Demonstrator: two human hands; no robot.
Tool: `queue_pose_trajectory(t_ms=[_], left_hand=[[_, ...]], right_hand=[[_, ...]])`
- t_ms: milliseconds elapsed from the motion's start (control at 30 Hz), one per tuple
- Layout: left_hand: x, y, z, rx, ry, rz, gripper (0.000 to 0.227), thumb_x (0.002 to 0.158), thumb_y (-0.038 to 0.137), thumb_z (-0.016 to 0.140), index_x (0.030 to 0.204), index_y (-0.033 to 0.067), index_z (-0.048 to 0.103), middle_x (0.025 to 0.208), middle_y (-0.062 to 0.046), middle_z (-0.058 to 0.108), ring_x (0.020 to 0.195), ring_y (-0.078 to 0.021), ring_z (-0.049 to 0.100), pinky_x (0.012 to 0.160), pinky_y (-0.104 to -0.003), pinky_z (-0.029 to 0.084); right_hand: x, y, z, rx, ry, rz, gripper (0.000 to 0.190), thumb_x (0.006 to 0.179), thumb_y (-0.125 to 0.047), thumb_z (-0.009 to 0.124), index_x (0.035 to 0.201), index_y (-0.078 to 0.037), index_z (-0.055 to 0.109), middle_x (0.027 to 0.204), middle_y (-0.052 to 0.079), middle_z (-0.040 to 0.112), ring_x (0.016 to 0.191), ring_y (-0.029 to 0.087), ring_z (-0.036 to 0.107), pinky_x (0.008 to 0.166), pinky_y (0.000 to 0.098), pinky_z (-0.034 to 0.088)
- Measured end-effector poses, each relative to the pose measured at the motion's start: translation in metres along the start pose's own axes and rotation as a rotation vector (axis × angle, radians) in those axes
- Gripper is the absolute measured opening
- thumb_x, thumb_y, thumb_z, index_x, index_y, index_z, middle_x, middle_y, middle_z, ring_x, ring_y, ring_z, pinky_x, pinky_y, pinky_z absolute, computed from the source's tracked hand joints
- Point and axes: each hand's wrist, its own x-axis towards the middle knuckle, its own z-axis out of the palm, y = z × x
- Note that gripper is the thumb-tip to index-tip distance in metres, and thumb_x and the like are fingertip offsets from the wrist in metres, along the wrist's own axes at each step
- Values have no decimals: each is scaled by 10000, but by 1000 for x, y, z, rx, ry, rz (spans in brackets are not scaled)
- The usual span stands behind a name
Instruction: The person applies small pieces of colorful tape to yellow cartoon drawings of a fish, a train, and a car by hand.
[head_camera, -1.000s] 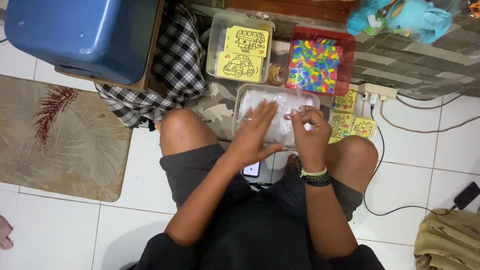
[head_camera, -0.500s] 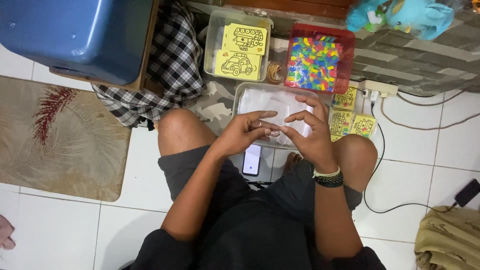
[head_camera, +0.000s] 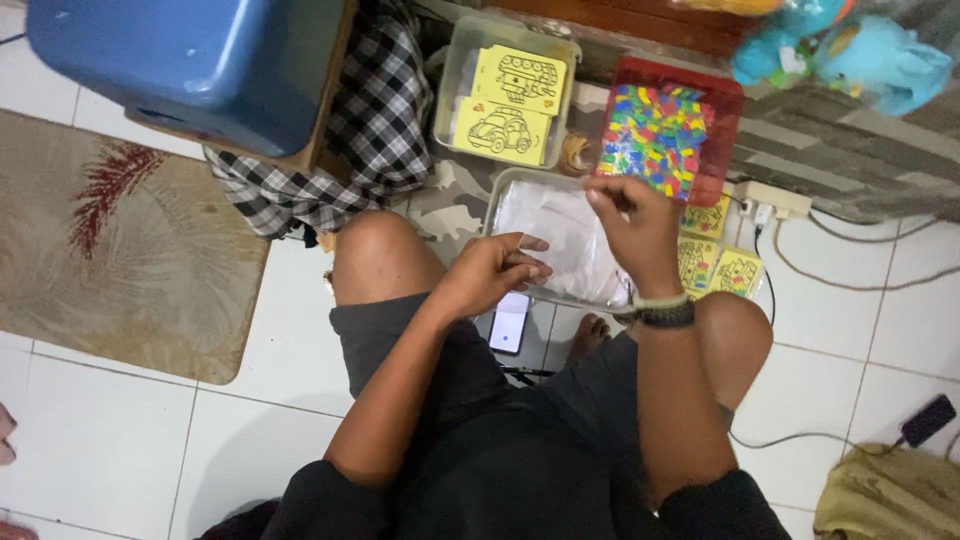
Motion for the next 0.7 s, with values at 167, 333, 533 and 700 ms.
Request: queue_pose_trajectory(t_ms=[167, 333, 533, 700], left_hand=[[-7, -5, -12, -44, 63, 7, 388, 942, -39, 664, 1329, -13, 644, 1021, -250, 771, 907, -311, 774, 774, -403, 649], [-9, -18, -17, -115, 113, 10, 385, 940, -35, 666, 1324, -5, 648, 1009, -240, 772, 916, -290, 763, 783, -398, 646], [-19, -4, -23, -62, 131, -36, 350, 932, 21, 691, 1282, 30, 675, 971, -154, 796, 849, -197, 764, 749, -308, 637], [-19, -8, -31, -99, 128, -22, 337, 930, 2, 697, 1266, 9, 682, 958, -163, 794, 823, -187, 748, 729, -309, 631]], right_hand=[[85, 42, 51, -257, -112, -209, 201, 893, -121, 860, 1086, -119, 804, 912, 107, 756, 875, 316, 728, 778, 396, 560], [158, 98, 110, -588, -275, -267, 275, 878, -163, 837, 1145, -136, 782, 1075, 107, 739, 1054, 347, 698, 911, 467, 557], [194, 123, 139, -822, -467, -121, 543, 884, -289, 837, 1350, -80, 651, 1423, 205, 547, 1291, 456, 555, 1067, 553, 474], [206, 136, 130, -821, -517, -193, 361, 919, -234, 803, 1238, -77, 747, 1226, 182, 684, 1171, 424, 664, 956, 514, 558]])
